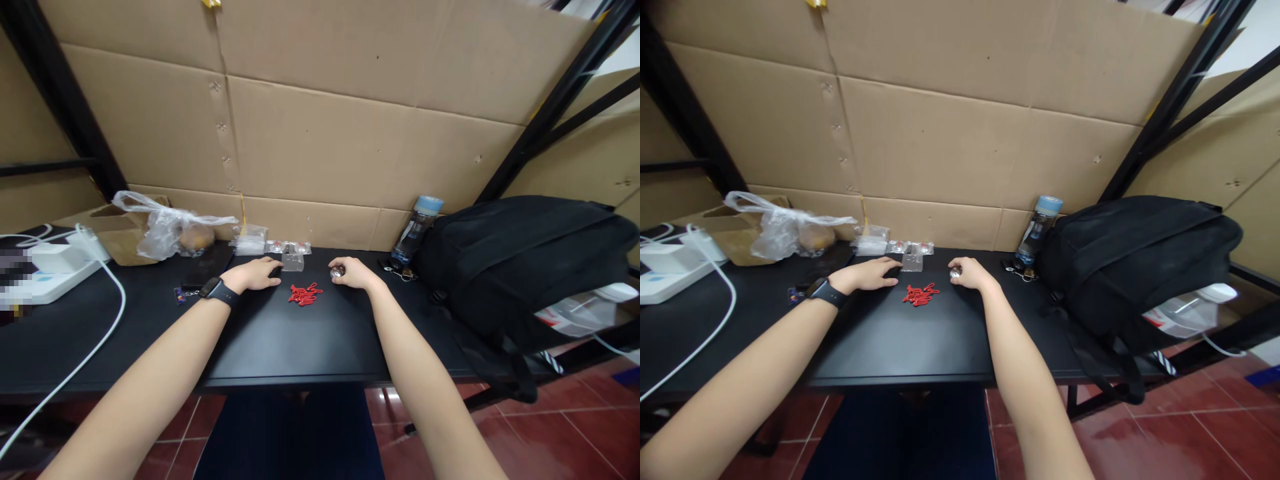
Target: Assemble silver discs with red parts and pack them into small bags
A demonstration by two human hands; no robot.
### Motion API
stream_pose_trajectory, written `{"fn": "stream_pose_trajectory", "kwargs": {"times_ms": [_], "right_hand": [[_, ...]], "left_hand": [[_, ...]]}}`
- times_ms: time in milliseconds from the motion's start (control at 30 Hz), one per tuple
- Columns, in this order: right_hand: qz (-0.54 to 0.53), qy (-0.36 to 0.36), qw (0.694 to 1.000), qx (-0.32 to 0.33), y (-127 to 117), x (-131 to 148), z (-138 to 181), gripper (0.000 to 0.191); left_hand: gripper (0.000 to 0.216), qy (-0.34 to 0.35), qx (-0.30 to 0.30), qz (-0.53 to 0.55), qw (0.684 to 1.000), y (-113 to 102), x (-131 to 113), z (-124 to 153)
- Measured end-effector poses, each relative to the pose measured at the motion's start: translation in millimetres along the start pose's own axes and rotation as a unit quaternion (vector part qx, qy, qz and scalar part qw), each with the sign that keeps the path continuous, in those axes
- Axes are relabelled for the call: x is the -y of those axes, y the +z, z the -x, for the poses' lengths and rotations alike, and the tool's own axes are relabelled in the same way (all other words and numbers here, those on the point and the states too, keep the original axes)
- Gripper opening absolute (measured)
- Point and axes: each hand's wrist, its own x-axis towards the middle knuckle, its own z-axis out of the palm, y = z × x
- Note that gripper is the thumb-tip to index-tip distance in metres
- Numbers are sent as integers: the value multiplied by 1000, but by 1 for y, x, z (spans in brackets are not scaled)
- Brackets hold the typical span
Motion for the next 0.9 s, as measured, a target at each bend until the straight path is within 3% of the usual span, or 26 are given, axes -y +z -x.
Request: {"fn": "stream_pose_trajectory", "kwargs": {"times_ms": [167, 233, 367, 533, 733, 900], "right_hand": [[3, 4, 1000, 3, -2, 1, 1, 49], [-3, 8, 1000, 2, -3, 0, 1, 50], [-26, 12, 1000, 1, -3, -6, 0, 48], [-47, 6, 999, -1, -3, -12, -1, 49], [-62, 5, 998, -8, -3, -12, -1, 46], [-66, 8, 998, -11, -4, -12, -1, 46]], "left_hand": [[28, 59, -240, 9, 969, -11, -25, 1], [25, 110, -268, 30, 957, -10, -39, -1], [20, 181, -225, 15, 957, 4, -63, -3], [25, 201, -176, -16, 963, 17, -71, -3], [38, 184, -151, -20, 971, 13, -67, -2], [20, 130, -151, 2, 980, 10, -66, 0]]}}
